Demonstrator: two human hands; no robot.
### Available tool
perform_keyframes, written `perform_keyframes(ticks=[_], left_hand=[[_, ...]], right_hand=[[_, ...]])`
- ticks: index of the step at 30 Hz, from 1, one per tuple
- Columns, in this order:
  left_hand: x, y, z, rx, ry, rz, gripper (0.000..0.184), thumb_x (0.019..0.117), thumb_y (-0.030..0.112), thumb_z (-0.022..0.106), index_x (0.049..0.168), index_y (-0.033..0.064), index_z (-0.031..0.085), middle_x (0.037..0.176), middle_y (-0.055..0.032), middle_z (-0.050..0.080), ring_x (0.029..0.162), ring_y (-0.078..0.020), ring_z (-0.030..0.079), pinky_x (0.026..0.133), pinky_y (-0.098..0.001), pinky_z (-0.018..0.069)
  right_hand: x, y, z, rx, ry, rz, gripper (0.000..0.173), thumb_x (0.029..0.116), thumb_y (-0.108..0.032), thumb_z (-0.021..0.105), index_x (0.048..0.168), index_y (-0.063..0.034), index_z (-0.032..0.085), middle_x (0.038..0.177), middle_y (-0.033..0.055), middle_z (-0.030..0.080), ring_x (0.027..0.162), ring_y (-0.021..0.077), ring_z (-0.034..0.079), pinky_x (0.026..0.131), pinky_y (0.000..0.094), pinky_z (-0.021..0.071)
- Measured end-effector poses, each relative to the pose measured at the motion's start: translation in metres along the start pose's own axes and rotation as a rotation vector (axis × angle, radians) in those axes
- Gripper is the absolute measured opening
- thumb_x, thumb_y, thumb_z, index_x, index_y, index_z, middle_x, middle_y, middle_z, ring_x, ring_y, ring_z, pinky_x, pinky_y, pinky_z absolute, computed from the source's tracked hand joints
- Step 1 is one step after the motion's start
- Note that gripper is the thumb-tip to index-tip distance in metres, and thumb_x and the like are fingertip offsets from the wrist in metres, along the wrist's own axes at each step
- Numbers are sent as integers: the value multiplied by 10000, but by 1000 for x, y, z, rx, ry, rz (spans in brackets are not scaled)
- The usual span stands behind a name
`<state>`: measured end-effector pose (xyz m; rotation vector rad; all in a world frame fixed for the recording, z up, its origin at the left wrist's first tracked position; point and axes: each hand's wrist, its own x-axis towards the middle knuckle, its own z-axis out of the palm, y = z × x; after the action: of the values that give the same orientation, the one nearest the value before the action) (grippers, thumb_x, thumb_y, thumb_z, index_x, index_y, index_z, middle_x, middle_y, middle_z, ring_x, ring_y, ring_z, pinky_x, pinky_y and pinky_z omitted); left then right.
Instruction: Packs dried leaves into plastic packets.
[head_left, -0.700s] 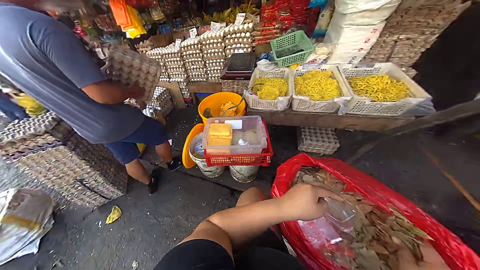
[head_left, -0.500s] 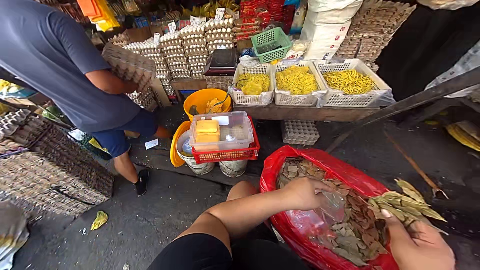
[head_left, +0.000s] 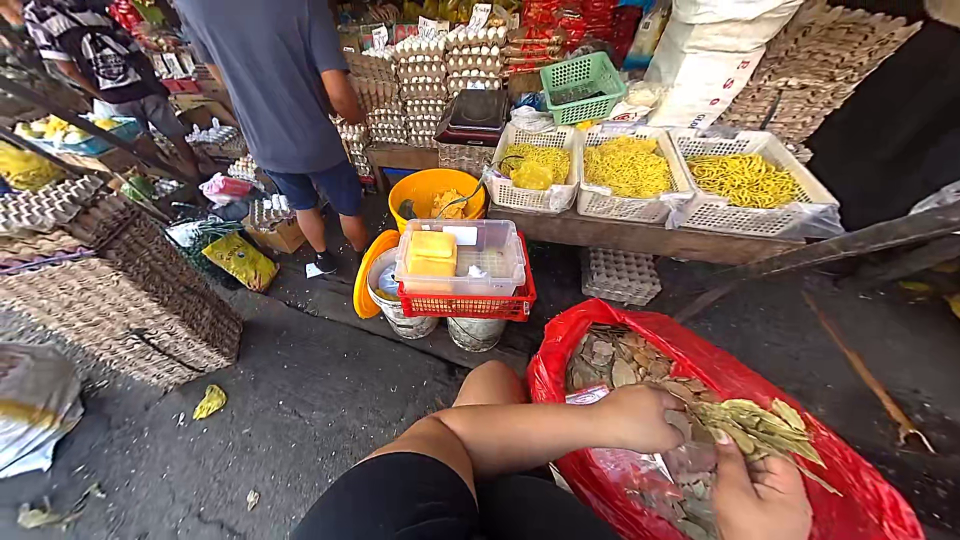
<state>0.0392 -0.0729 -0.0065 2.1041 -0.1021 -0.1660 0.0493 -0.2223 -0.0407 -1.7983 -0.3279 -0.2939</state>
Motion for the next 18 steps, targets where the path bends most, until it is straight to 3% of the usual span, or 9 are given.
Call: perform_keyframes(ticks=[1,2,4,5,7,9,12,14,18], left_hand=[[1,-2,2,-7,11,-2,401,945,38,619,1329,-79,617,1381,-274,589,1323,-384,550,1108,-525,434],[1,-3,3,-20,25,-5,423,940,32,621,1350,-73,606,1390,-274,583,1331,-382,545,1111,-520,434],[0,-1,3,-54,60,2,458,929,13,626,1380,-58,593,1410,-269,568,1345,-371,534,1113,-502,437],[-1,0,4,-66,83,14,461,922,3,631,1378,-58,595,1411,-270,567,1345,-371,533,1111,-496,440],[-2,1,5,-66,112,35,475,910,-21,636,1381,-57,592,1415,-270,564,1344,-371,534,1116,-486,439],[-1,-4,10,-47,118,59,475,902,-23,648,1372,-60,599,1399,-268,579,1333,-368,545,1116,-482,441],[-1,-11,16,-54,109,47,501,901,-24,634,1398,-52,579,1389,-281,575,1320,-379,549,1102,-490,447],[-2,-10,15,-81,110,18,548,890,-41,642,1430,-23,555,1416,-278,555,1332,-387,537,1104,-501,450],[-7,-9,11,-87,114,-48,489,873,-56,658,1350,-4,567,1384,-263,554,1275,-387,564,1038,-531,492]], right_hand=[[-1,-2,0,-29,-2,3,250,1005,-58,565,1041,189,576,896,76,613,818,-137,559,781,67,471],[-2,-5,-1,-85,-21,16,275,1017,-74,563,1057,197,586,927,131,626,853,-85,572,812,100,472],[-4,-3,-3,-210,-66,34,324,1032,-95,562,1106,216,616,1053,317,665,1011,170,651,954,288,497],[-5,0,-4,-256,-83,37,329,1030,-98,562,1109,215,625,1078,359,661,1054,282,663,987,376,496],[-8,2,-3,-301,-103,40,326,1027,-95,560,1094,216,629,1061,376,655,1039,355,663,979,438,496],[-11,3,-2,-298,-101,45,320,1030,-96,558,1076,212,633,1036,356,663,1007,293,670,961,392,505],[-9,-1,1,-230,-69,85,318,1038,-97,550,1075,211,618,1022,296,655,992,103,631,931,233,483],[-7,-1,1,-170,-43,132,308,1035,-80,556,1088,220,596,1018,270,644,970,50,604,911,199,475],[-5,11,-8,-37,-3,163,284,1031,-71,541,1089,206,527,933,100,569,853,-100,560,815,103,478]])
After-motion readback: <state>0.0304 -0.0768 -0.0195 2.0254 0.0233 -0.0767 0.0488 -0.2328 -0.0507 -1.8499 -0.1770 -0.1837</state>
